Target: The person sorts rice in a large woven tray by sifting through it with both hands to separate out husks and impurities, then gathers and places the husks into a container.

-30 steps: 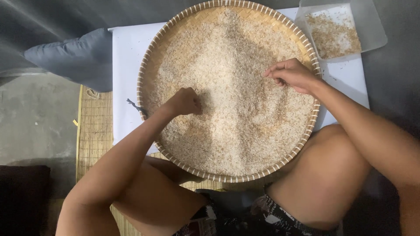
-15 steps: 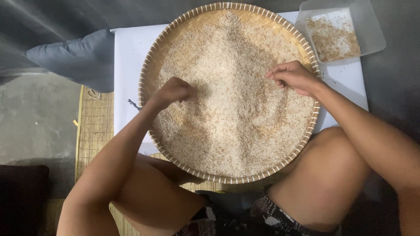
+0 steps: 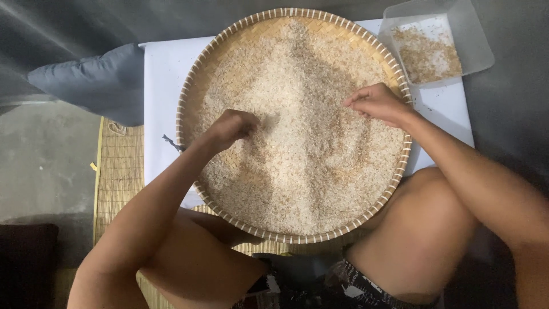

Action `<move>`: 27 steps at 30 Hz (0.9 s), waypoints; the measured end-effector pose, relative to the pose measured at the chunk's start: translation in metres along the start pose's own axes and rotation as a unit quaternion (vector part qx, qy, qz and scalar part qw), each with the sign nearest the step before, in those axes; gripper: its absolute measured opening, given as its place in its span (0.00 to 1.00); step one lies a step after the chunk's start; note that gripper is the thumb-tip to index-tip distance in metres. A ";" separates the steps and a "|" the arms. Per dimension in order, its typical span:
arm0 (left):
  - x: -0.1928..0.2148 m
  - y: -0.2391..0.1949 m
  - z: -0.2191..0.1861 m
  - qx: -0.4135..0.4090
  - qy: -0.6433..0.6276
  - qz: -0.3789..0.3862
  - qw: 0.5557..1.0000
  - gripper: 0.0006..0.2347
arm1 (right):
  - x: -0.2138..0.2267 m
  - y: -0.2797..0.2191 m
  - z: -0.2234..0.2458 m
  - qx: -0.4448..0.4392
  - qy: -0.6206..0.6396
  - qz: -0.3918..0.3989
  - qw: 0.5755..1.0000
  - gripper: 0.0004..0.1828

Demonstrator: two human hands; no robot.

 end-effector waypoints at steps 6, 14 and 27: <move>0.002 0.008 -0.002 0.010 -0.047 0.019 0.999 0.09 | -0.007 0.020 -0.011 -0.007 -0.140 -0.036 0.989 0.15; -0.001 0.001 -0.009 -0.011 -0.001 0.029 1.000 0.10 | -0.025 0.065 -0.042 0.007 -0.226 -0.050 0.973 0.12; 0.024 -0.004 -0.006 -0.044 0.327 0.038 0.943 0.15 | 0.000 0.080 -0.052 -0.088 0.263 0.134 0.951 0.11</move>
Point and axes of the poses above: each hand's wrist, its own y-axis towards the middle knuckle, its own x-axis out of the back of the hand, z = x × y, the point moved 2 cm from there along y, towards the middle knuckle, and after that the axes turned 14 degrees about -x, right-handed, at the moved point
